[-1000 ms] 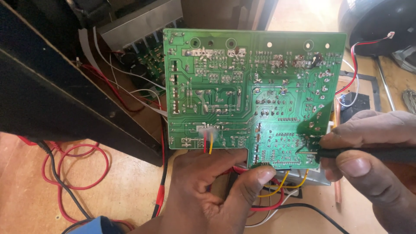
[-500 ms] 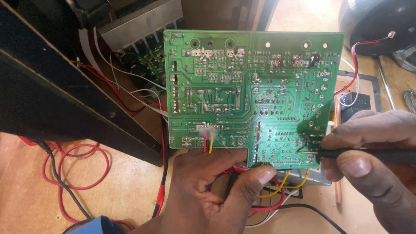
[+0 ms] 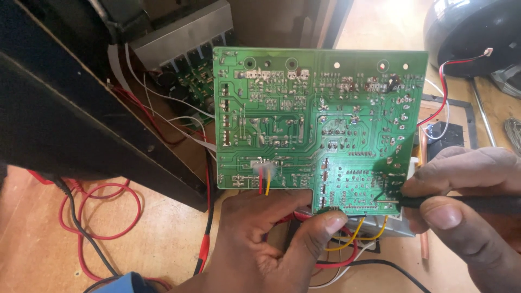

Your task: Troubleshooting an electrical fault on a circuit board using a multimeter to test various points.

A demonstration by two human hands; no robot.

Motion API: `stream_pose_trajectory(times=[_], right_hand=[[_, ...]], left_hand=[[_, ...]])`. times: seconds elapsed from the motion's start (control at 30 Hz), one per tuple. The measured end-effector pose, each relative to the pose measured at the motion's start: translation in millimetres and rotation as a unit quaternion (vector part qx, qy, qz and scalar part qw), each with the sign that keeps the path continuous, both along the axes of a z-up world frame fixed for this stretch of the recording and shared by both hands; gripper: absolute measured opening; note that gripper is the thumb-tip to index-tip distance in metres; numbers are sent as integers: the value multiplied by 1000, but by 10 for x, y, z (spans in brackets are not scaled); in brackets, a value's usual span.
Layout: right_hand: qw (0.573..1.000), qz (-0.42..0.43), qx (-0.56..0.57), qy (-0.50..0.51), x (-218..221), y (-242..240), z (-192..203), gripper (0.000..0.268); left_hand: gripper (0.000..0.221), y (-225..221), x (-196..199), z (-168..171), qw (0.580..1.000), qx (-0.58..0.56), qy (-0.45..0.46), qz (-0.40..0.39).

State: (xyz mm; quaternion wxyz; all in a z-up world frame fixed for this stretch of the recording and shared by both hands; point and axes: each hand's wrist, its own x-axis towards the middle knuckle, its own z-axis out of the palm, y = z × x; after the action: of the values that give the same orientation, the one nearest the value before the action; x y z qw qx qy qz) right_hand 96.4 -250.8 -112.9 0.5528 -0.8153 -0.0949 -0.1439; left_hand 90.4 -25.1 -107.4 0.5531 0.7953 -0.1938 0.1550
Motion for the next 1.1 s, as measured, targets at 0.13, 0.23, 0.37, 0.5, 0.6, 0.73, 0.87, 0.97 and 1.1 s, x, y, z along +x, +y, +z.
stream_pose_trajectory(times=[0.13,0.23,0.37,0.5,0.6,0.73,0.87,0.97,1.1], right_hand=[[1000,3,-11,-9,-3,-5,-10,28],[999,-37,-10,-4,-109,133,56,28],[1000,-9,-9,-5,-90,184,199,31],[998,19,-39,-34,-118,225,266,31],[998,19,-54,-31,-144,251,321,29],[999,36,-26,-30,-200,314,266,30],[995,65,-54,-56,-140,213,75,35],[995,53,-53,-63,-163,263,86,41],[994,65,-49,-72,-177,305,134,35]], left_hand=[[21,35,-29,28,1000,-9,7,4],[31,73,-113,68,998,-52,12,43],[45,243,-210,267,995,-45,54,71],[43,318,-271,321,997,-50,15,64],[40,376,-297,330,996,-44,-8,78],[31,415,-478,247,969,-37,107,221],[34,695,-507,537,996,-13,34,86],[33,717,-557,590,993,-23,67,96],[33,724,-552,578,993,-19,70,97]])
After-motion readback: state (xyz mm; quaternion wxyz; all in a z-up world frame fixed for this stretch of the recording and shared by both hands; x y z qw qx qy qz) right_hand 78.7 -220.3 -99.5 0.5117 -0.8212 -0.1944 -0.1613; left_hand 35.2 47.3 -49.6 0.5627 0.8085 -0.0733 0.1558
